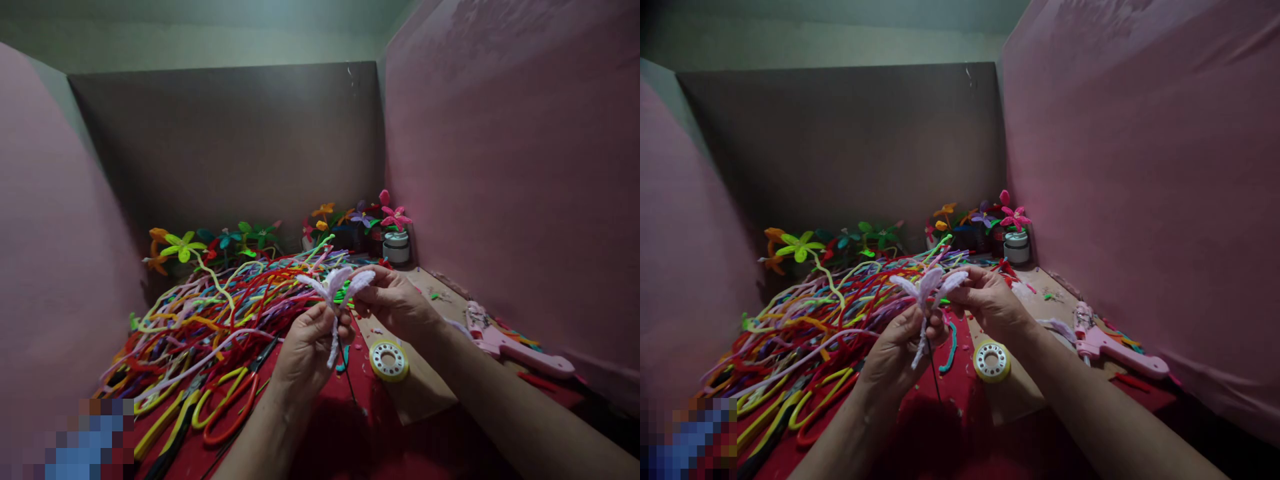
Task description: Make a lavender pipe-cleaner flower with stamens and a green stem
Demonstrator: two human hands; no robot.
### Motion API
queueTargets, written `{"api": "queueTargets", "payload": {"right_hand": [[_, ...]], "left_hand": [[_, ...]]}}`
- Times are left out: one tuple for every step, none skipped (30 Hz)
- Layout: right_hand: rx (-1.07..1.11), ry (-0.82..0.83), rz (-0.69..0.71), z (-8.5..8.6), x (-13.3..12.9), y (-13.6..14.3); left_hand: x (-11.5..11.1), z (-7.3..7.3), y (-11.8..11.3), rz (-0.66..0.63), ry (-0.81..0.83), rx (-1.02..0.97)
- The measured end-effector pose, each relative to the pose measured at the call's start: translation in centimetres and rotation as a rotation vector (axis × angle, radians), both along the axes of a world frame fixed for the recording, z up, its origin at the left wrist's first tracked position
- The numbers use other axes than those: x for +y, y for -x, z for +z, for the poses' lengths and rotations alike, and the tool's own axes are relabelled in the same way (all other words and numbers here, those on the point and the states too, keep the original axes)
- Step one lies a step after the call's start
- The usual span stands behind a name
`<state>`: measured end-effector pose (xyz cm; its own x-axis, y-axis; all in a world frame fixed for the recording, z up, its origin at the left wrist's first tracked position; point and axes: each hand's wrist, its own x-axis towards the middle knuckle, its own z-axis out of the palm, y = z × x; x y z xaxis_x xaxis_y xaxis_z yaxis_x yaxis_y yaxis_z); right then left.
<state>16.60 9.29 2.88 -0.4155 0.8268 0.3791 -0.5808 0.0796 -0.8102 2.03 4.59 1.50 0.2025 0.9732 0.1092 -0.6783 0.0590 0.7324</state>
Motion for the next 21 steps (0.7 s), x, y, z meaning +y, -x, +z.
{"api": "queueTargets", "payload": {"right_hand": [[-0.007, -0.032, -0.004, -0.2, 0.1, -0.1], [-0.015, -0.067, -0.011, -0.3, 0.1, -0.1], [-0.026, -0.102, -0.02, -0.4, 0.2, -0.2], [-0.037, -0.131, -0.033, -0.5, 0.2, -0.2], [-0.048, -0.151, -0.05, -0.5, 0.2, -0.2], [-0.055, -0.174, -0.065, -0.5, 0.1, -0.2], [-0.062, -0.199, -0.081, -0.5, 0.0, -0.2], [-0.07, -0.228, -0.098, -0.4, -0.1, -0.2], [-0.078, -0.261, -0.116, -0.3, -0.4, -0.2], [-0.085, -0.294, -0.137, -0.2, -0.6, -0.2], [-0.092, -0.323, -0.159, -0.1, -0.8, -0.3], [-0.094, -0.34, -0.185, 0.1, -1.1, -0.5], [-0.09, -0.338, -0.207, 0.3, -1.3, -0.6], [-0.076, -0.32, -0.218, 0.5, -1.5, -0.8], [-0.057, -0.288, -0.213, 0.7, -1.7, -0.9], [-0.038, -0.252, -0.193, 0.8, -1.8, -1.0], [-0.022, -0.216, -0.16, 0.9, -1.9, -1.1], [-0.008, -0.186, -0.121, 0.9, -1.9, -1.1], [0.002, -0.158, -0.083, 0.9, -1.9, -1.0], [0.011, -0.132, -0.054, 0.8, -1.8, -0.8], [0.016, -0.105, -0.038, 0.6, -1.8, -0.6]], "left_hand": [[0.0, 0.0, 0.0, -0.005, -0.003, 0.003], [0.0, 0.0, 0.0, -0.006, -0.005, 0.009], [0.0, 0.0, 0.1, -0.005, -0.004, 0.018], [0.0, -0.1, 0.1, -0.001, -0.002, 0.027], [0.0, -0.1, 0.1, 0.003, 0.003, 0.036], [0.0, -0.2, 0.1, 0.005, 0.01, 0.043], [0.0, -0.2, 0.1, 0.006, 0.014, 0.047], [-0.1, -0.3, 0.0, 0.009, 0.015, 0.048], [-0.1, -0.3, -0.1, 0.011, 0.014, 0.051], [-0.1, -0.2, -0.2, 0.012, 0.013, 0.058], [-0.2, -0.2, -0.3, 0.015, 0.012, 0.069], [-0.2, -0.1, -0.3, 0.022, 0.014, 0.085], [-0.2, 0.0, -0.4, 0.028, 0.016, 0.105], [-0.2, 0.2, -0.4, 0.036, 0.014, 0.127], [-0.2, 0.3, -0.4, 0.045, 0.005, 0.155], [-0.1, 0.4, -0.3, 0.059, -0.012, 0.19], [-0.1, 0.5, -0.2, 0.077, -0.034, 0.234], [-0.1, 0.5, -0.1, 0.1, -0.056, 0.283], [-0.2, 0.6, 0.0, 0.128, -0.076, 0.332], [-0.2, 0.7, 0.0, 0.156, -0.089, 0.372], [-0.3, 0.8, 0.0, 0.177, -0.098, 0.401]]}}
